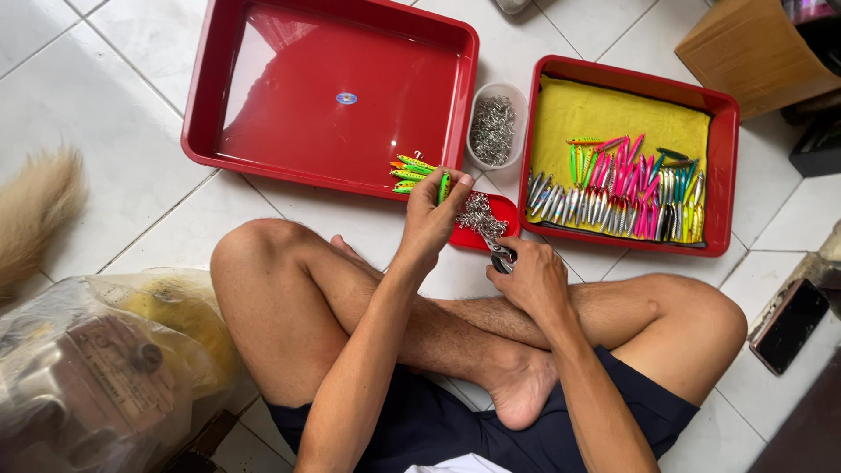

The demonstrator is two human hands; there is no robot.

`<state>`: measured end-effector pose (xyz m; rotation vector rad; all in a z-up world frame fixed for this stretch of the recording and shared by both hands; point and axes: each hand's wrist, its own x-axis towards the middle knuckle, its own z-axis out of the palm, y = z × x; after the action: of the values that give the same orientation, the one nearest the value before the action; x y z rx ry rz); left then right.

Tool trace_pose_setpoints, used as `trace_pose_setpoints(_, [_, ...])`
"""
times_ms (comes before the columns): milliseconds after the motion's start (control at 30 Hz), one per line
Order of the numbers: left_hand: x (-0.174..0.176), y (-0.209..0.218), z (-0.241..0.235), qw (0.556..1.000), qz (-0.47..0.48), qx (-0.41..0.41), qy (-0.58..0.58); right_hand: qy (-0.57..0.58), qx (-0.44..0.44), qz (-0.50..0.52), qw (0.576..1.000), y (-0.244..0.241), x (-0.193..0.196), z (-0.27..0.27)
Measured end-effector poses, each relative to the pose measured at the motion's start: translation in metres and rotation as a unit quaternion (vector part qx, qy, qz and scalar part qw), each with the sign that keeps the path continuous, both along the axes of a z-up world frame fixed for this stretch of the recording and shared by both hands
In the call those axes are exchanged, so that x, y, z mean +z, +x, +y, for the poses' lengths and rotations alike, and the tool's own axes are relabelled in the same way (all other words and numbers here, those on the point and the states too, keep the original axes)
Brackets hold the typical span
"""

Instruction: The person sits on the floor and uses pliers to attach metal swivels to colorful fishing lures. They pick up a lure, open a swivel with the pliers, attach it to the lure, and then place the completed lure into a red tray.

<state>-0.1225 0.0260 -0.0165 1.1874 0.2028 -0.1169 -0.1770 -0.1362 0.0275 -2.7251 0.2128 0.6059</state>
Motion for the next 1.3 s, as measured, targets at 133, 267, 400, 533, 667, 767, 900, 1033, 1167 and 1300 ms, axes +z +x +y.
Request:
trace_pose_setpoints(133, [-0.001, -0.006, 0.002, 1.0, 0.001, -0.01, 0.027, 0.035, -0.037, -0.008, 0.999, -0.001, 0.013, -0.008])
trace_pose_setpoints(267, [-0.011, -0.006, -0.003, 0.996, 0.026, -0.024, 0.077, 0.166, -0.107, 0.01, 0.98, 0.001, 0.007, -0.02])
trace_pose_setpoints(400, [-0.014, -0.004, -0.001, 0.985, 0.023, -0.058, 0.16, 0.199, -0.126, 0.008, 0.972, 0.006, -0.017, -0.035])
trace_pose_setpoints(533, [-0.019, 0.006, 0.002, 0.964, 0.018, -0.091, 0.249, 0.276, -0.153, 0.01, 0.949, 0.009, -0.023, -0.045])
trace_pose_setpoints(667, [-0.01, 0.014, -0.001, 0.97, -0.019, -0.131, 0.205, 0.439, -0.135, 0.018, 0.888, 0.007, -0.046, -0.066])
trace_pose_setpoints(767, [-0.001, 0.012, -0.004, 0.982, -0.024, -0.158, 0.101, 0.506, -0.132, 0.036, 0.852, 0.007, -0.051, -0.073])
trace_pose_setpoints(900, [-0.009, 0.011, -0.007, 0.985, -0.012, -0.171, 0.004, 0.557, -0.112, 0.054, 0.821, 0.007, -0.059, -0.08])
trace_pose_setpoints(1033, [-0.022, 0.009, -0.007, 0.986, -0.001, -0.168, 0.0, 0.572, -0.096, 0.058, 0.813, 0.008, -0.059, -0.079])
trace_pose_setpoints(1167, [-0.034, 0.008, -0.004, 0.995, -0.006, -0.095, 0.041, 0.573, -0.067, 0.089, 0.812, 0.013, -0.055, -0.077])
trace_pose_setpoints(1300, [-0.034, 0.005, -0.007, 0.995, -0.003, -0.065, 0.081, 0.593, -0.176, 0.103, 0.779, 0.015, -0.067, -0.066])
